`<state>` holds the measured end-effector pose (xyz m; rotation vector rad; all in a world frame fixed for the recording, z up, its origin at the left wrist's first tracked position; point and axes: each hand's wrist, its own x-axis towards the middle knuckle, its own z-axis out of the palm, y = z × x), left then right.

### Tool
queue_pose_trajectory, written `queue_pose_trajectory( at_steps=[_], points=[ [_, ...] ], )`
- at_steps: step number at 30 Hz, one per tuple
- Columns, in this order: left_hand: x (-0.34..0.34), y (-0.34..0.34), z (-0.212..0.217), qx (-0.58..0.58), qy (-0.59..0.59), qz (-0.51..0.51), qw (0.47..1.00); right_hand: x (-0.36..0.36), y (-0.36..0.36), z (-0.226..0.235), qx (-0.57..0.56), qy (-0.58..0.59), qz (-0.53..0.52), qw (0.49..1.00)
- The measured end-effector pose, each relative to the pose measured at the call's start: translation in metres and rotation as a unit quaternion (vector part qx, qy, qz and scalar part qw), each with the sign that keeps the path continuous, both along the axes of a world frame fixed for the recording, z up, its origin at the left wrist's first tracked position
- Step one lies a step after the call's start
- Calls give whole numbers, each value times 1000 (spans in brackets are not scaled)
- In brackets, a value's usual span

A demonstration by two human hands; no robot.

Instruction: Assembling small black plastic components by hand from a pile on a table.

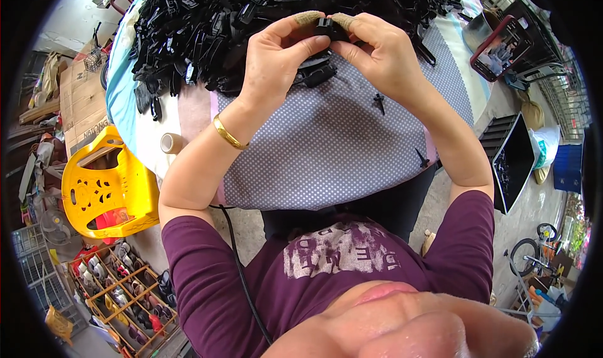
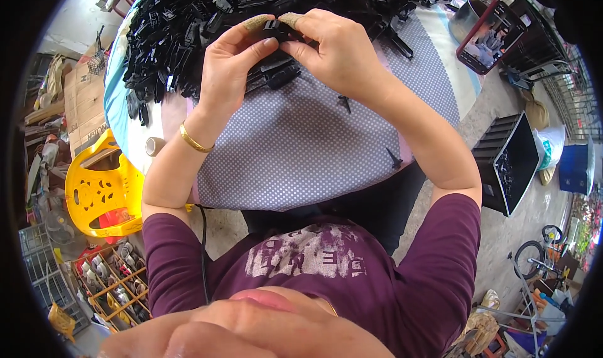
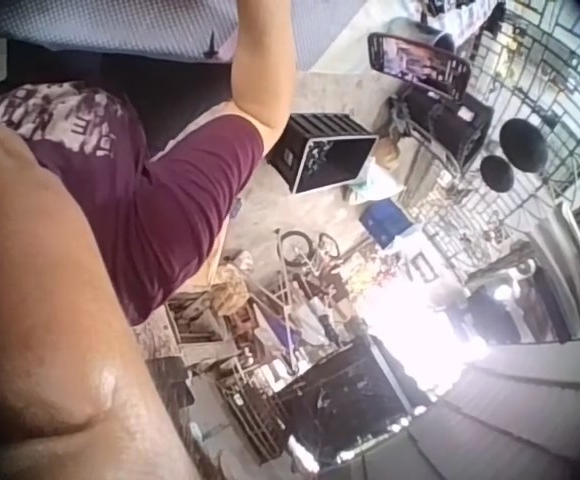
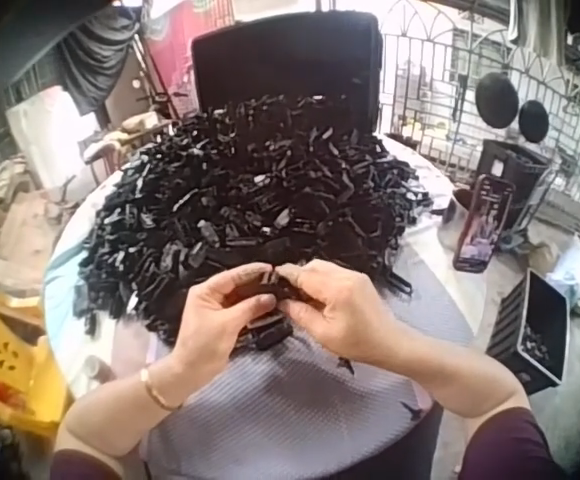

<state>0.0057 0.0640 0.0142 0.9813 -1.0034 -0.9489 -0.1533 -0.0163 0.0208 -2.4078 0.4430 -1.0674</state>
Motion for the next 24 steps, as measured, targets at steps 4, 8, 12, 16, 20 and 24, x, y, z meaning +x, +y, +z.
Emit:
queue_pose_trajectory(
  at_steps=[4,8,12,16,20,24],
  points=[
    [-5,1,-1,-3,-7,16,1000,1,7,0,-74,-9,-41,996],
    [-6,2,-2,2,34,5,999,7,13,-5,-108,-27,-49,993],
    [1,1,2,-29,43,-40,998,10,2,-14,4,-22,-36,999],
    [7,3,4,-26,-15,-71,997,4,1,-8,153,48,58,985],
    [10,4,6,-46,-33,-111,992,4,13,-7,98,40,14,994],
    [8,5,9,-16,-5,-87,996,1,6,-1,18,101,24,994]
  ],
)
